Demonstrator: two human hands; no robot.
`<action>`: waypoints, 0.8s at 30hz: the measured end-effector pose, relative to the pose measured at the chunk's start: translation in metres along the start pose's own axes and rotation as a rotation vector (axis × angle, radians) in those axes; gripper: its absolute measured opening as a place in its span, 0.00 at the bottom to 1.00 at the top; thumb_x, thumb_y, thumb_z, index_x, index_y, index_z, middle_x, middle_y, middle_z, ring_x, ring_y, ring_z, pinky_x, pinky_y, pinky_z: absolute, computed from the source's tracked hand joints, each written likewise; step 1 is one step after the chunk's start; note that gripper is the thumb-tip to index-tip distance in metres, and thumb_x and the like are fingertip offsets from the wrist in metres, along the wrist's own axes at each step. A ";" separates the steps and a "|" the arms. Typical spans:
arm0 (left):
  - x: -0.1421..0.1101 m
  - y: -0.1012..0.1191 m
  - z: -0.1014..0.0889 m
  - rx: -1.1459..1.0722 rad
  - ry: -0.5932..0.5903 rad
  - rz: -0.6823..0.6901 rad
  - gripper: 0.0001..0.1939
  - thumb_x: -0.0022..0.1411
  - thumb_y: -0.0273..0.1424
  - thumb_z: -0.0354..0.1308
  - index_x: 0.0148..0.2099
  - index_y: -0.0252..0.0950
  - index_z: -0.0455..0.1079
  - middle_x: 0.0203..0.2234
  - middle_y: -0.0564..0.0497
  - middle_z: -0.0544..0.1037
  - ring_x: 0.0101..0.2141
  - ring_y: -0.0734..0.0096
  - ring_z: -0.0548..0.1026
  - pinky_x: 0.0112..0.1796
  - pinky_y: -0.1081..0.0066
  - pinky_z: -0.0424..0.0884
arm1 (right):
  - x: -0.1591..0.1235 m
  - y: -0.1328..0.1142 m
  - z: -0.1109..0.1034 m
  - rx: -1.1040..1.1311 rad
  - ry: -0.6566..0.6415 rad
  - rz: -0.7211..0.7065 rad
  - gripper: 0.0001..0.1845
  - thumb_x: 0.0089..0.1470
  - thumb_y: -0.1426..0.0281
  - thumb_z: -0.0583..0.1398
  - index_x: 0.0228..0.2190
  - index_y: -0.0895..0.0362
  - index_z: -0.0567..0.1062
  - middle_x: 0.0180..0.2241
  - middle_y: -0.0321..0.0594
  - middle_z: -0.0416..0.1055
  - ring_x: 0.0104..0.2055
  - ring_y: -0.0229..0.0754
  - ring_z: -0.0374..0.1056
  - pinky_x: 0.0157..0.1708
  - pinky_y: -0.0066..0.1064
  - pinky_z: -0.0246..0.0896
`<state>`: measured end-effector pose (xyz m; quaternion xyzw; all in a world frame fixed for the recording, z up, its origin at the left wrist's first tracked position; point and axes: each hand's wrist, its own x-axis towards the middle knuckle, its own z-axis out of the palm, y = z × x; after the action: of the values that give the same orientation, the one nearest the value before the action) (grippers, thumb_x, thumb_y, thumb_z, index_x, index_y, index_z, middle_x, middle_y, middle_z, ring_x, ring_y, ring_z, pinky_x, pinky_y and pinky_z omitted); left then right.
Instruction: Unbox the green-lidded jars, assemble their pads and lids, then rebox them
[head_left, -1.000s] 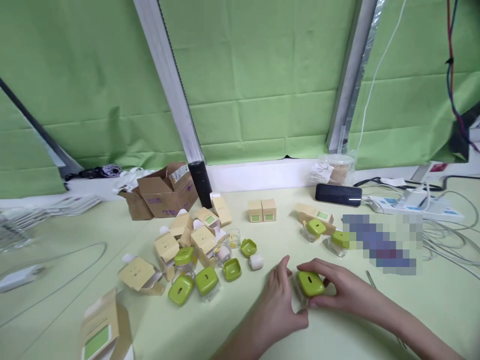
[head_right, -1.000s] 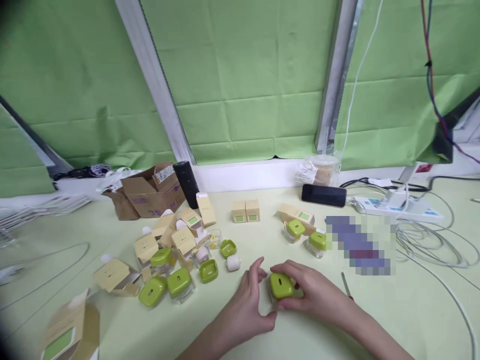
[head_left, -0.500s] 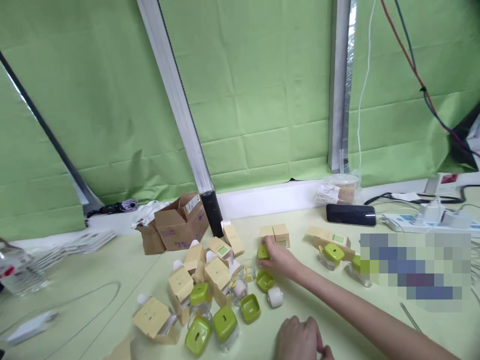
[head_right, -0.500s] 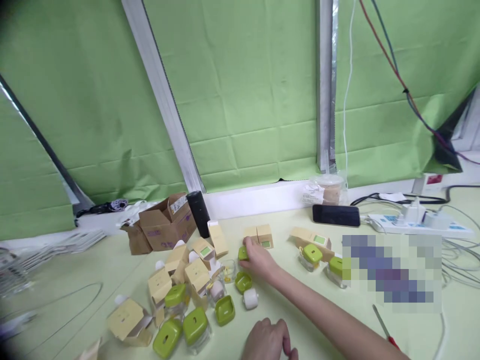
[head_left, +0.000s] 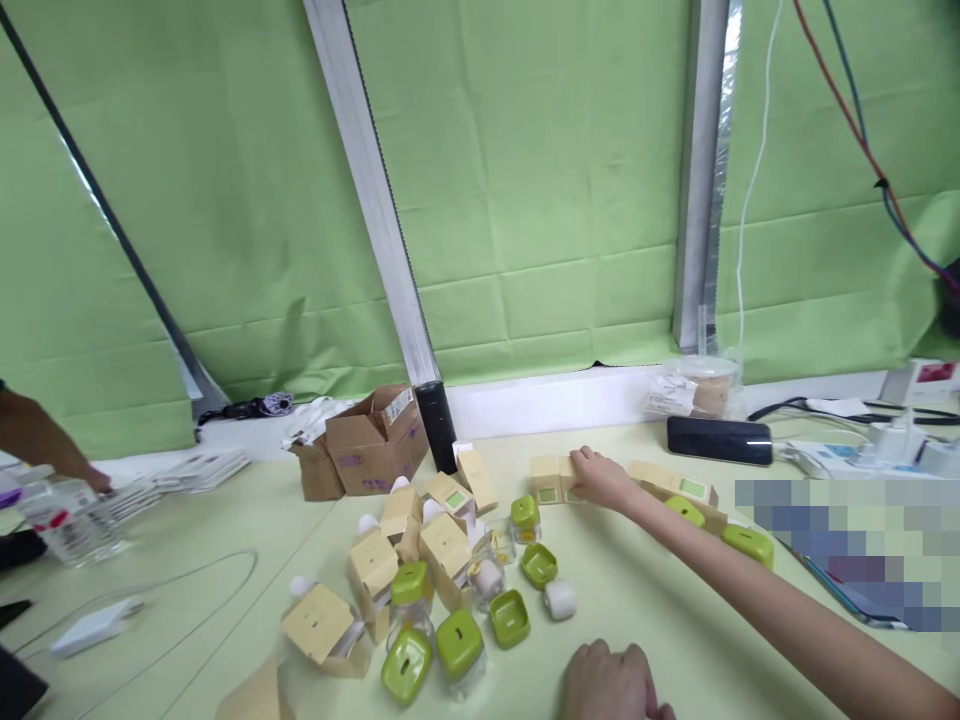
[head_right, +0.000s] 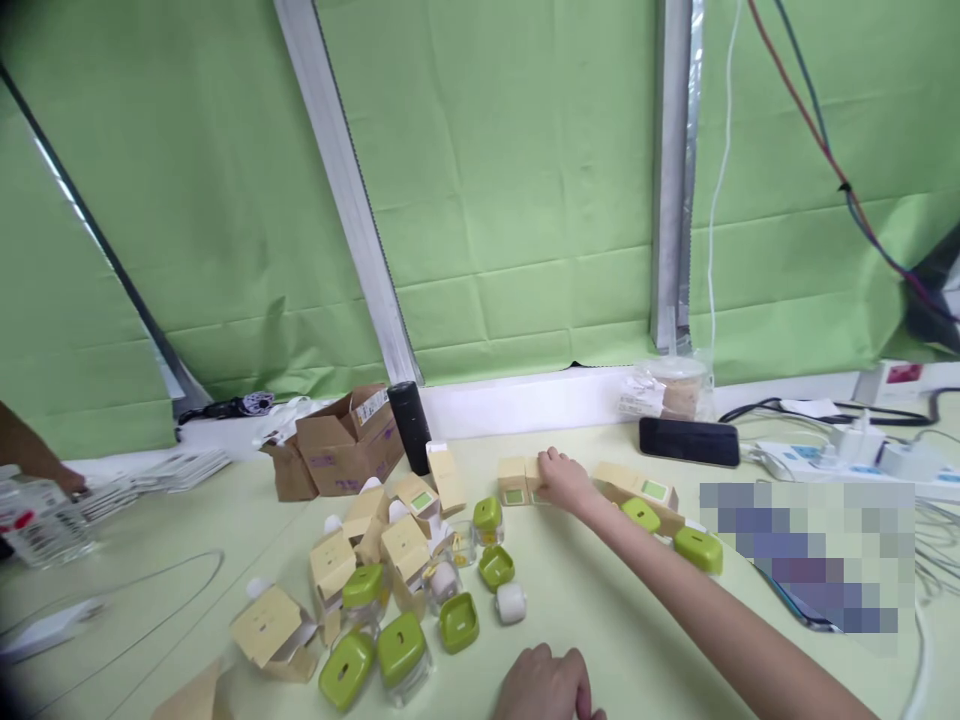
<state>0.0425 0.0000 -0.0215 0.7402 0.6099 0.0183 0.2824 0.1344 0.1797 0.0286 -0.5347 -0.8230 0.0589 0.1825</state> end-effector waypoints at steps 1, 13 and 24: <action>-0.001 0.000 -0.002 -0.018 0.021 0.011 0.14 0.49 0.30 0.55 0.40 0.33 0.72 0.36 0.40 0.77 0.41 0.49 0.71 0.43 0.56 0.65 | -0.006 0.004 -0.003 0.001 -0.007 -0.004 0.15 0.60 0.66 0.57 0.48 0.58 0.68 0.48 0.43 0.68 0.44 0.44 0.69 0.42 0.42 0.67; -0.011 -0.002 -0.004 -0.277 0.732 0.363 0.35 0.59 0.33 0.53 0.63 0.29 0.41 0.62 0.32 0.51 0.62 0.50 0.49 0.57 0.52 0.55 | -0.158 0.017 -0.038 0.377 -0.050 -0.132 0.24 0.51 0.68 0.63 0.46 0.53 0.60 0.50 0.45 0.67 0.52 0.47 0.66 0.47 0.37 0.65; -0.017 -0.001 -0.012 0.031 0.499 0.639 0.34 0.53 0.18 0.53 0.61 0.38 0.48 0.54 0.42 0.67 0.53 0.54 0.64 0.50 0.54 0.66 | -0.193 0.023 -0.018 0.145 0.223 -0.404 0.20 0.50 0.77 0.59 0.45 0.56 0.62 0.42 0.47 0.69 0.44 0.48 0.67 0.38 0.38 0.67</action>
<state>0.0331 -0.0113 -0.0066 0.8695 0.3991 0.2753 0.0946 0.2310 0.0134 -0.0077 -0.3480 -0.8815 0.0206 0.3184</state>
